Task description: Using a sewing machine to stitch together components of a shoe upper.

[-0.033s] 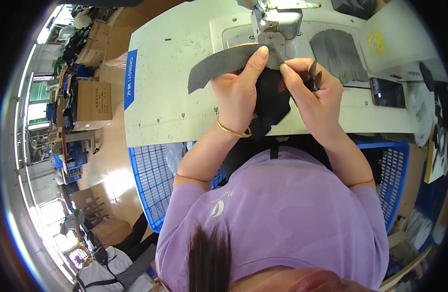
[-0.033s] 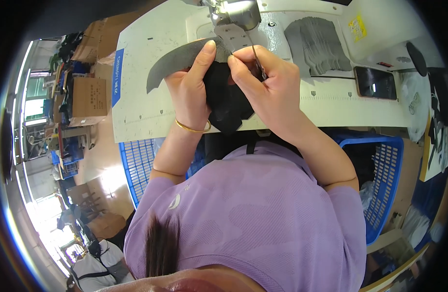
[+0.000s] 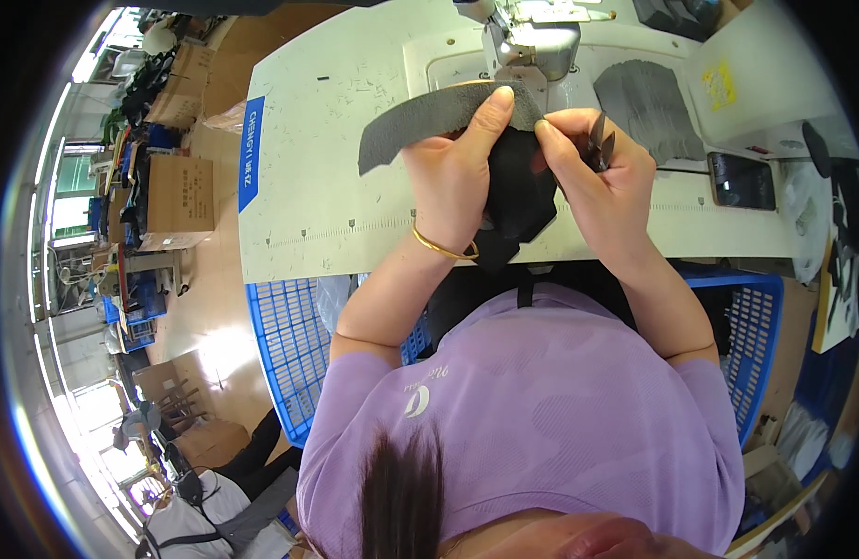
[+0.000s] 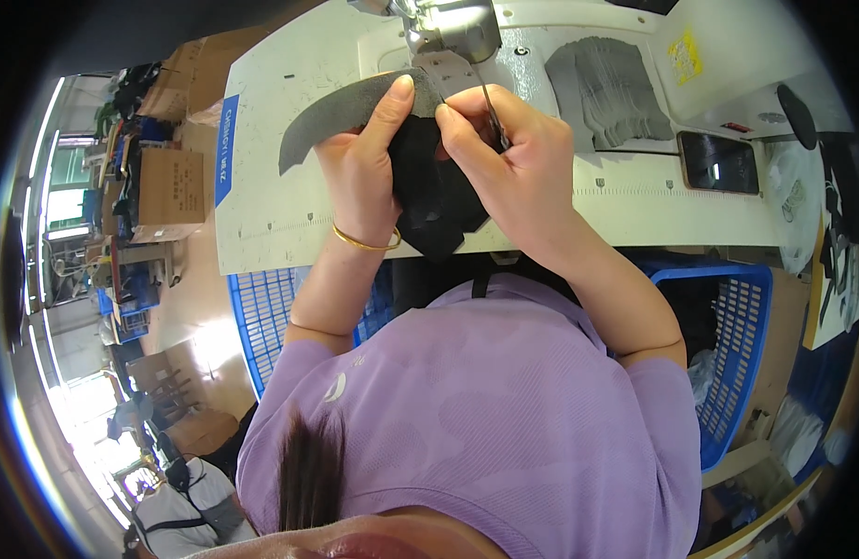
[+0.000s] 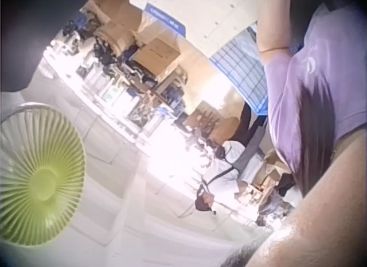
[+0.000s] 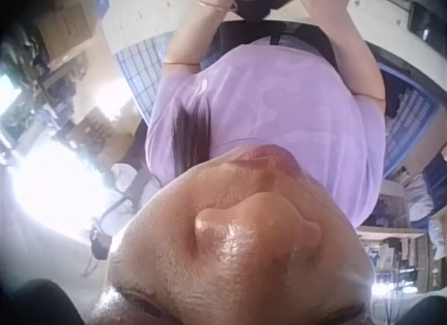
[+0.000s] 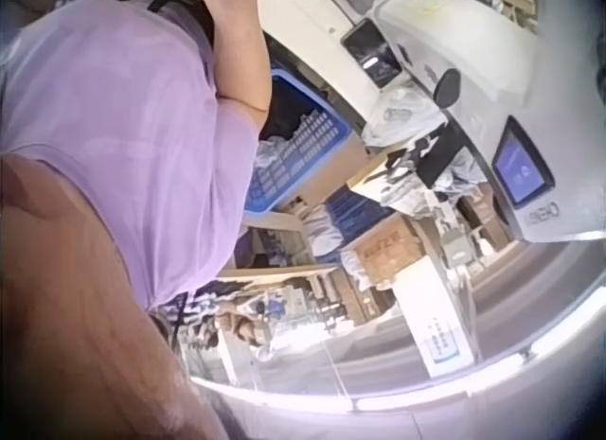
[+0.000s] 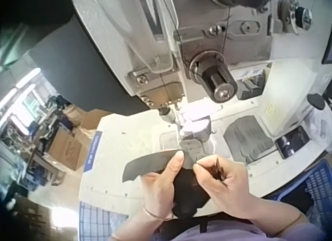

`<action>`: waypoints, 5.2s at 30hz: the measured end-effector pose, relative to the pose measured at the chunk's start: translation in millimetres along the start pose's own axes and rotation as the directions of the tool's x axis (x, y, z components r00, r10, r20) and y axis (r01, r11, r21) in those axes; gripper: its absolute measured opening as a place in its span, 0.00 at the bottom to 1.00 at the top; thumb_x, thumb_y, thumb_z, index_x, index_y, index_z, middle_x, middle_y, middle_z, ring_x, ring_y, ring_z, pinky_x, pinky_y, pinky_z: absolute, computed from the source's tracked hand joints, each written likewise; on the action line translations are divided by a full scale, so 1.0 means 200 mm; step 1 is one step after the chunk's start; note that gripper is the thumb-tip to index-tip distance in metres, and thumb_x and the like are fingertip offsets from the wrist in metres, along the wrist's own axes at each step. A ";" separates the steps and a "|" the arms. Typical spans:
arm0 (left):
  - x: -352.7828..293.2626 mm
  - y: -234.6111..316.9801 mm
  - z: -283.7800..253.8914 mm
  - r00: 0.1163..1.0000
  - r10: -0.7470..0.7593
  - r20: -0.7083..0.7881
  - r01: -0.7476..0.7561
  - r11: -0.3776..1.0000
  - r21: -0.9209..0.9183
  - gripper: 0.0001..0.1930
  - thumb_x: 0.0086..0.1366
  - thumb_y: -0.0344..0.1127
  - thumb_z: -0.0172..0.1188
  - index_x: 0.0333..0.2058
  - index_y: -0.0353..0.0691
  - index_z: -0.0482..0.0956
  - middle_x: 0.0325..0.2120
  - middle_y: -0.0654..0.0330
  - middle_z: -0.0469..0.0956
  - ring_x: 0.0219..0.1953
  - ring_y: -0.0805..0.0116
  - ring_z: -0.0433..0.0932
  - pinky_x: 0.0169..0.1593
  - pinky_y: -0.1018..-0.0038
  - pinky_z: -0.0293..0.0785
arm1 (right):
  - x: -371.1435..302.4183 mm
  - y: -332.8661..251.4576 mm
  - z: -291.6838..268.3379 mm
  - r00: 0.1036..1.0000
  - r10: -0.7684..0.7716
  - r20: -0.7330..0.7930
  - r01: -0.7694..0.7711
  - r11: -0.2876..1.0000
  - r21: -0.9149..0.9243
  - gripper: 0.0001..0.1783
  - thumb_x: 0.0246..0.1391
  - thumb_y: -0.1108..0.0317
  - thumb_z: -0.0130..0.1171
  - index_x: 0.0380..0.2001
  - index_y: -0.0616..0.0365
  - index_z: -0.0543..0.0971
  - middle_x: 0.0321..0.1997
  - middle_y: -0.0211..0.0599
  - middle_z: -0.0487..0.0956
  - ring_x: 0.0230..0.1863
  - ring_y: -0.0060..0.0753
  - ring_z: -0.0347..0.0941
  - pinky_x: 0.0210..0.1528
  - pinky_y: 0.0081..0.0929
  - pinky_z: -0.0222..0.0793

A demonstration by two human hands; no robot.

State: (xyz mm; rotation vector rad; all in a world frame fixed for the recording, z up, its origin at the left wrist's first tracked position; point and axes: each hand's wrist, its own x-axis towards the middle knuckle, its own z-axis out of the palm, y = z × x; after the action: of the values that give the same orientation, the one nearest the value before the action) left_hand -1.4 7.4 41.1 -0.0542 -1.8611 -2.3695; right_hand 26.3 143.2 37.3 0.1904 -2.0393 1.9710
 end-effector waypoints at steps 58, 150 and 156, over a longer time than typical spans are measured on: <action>0.38 0.14 -0.07 0.926 -0.175 0.333 0.172 0.984 0.039 0.08 0.58 0.26 0.66 0.36 0.30 0.81 0.30 0.56 0.83 0.29 0.73 0.81 0.33 0.78 0.79 | 0.24 0.01 0.02 0.991 0.119 0.062 -0.133 0.930 0.343 0.10 0.58 0.68 0.57 0.27 0.62 0.81 0.18 0.32 0.78 0.15 0.10 0.63 0.17 0.12 0.56; 0.07 -0.06 -0.45 0.985 -0.173 0.022 0.161 0.953 0.256 0.11 0.57 0.29 0.67 0.38 0.29 0.83 0.33 0.60 0.83 0.34 0.74 0.79 0.39 0.78 0.75 | 0.08 0.21 -0.06 0.946 -0.292 0.138 0.322 0.887 -0.331 0.14 0.56 0.64 0.63 0.39 0.66 0.79 0.28 0.36 0.76 0.26 0.29 0.72 0.32 0.23 0.67; 0.25 -0.24 -0.96 0.967 -0.169 -0.191 0.249 0.790 0.560 0.16 0.57 0.36 0.68 0.36 0.26 0.82 0.33 0.56 0.83 0.37 0.73 0.79 0.44 0.76 0.74 | 0.00 0.31 -0.16 0.989 0.135 0.059 -0.102 0.919 -0.382 0.13 0.52 0.64 0.68 0.32 0.62 0.77 0.29 0.30 0.75 0.27 0.22 0.70 0.31 0.21 0.66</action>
State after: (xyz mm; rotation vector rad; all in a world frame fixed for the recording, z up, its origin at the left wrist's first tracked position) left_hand -46.5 -171.0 -45.2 0.3794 -2.5397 -1.7419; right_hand 12.3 178.3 -21.1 0.0655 -2.4913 1.6102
